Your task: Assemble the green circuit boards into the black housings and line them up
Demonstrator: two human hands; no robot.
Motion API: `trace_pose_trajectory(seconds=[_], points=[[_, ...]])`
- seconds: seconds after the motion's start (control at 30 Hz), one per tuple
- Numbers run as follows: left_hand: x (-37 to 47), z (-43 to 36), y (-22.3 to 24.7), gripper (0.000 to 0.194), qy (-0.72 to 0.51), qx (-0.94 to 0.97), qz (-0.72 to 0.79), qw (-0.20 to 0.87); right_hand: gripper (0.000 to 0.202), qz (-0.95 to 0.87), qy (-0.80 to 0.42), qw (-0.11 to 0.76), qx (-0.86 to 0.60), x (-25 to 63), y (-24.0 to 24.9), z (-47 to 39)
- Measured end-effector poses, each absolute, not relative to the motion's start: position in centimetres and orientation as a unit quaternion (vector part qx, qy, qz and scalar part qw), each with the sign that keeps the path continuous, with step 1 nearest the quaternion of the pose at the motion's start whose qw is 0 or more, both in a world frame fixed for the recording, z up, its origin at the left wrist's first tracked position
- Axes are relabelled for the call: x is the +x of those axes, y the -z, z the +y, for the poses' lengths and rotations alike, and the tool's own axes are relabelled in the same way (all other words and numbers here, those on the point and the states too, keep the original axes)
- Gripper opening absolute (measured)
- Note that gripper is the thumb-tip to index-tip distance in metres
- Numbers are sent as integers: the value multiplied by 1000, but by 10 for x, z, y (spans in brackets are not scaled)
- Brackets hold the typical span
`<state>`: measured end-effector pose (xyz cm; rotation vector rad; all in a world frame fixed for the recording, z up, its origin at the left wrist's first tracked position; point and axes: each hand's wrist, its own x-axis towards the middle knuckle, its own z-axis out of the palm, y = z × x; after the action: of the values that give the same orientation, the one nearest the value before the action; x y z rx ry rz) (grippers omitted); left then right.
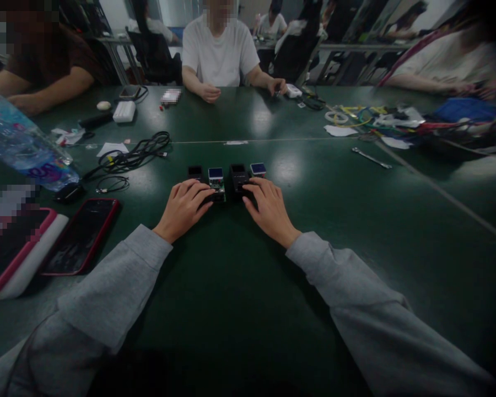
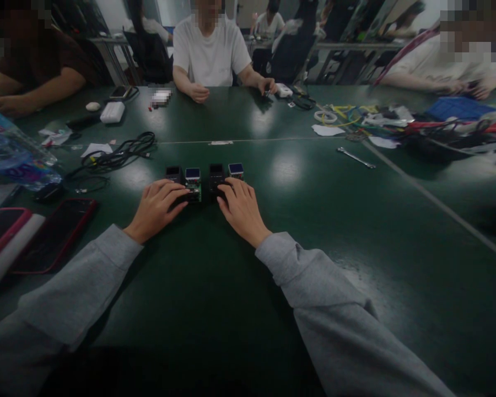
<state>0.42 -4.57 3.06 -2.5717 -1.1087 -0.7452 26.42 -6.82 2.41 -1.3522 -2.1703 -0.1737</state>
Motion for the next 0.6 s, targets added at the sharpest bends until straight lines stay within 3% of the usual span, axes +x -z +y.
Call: trace_pose_trajectory(seconds=[0.6], points=[[3, -42, -28, 38, 256, -888, -376, 75, 30, -811, 66, 284, -508, 264, -24, -68]])
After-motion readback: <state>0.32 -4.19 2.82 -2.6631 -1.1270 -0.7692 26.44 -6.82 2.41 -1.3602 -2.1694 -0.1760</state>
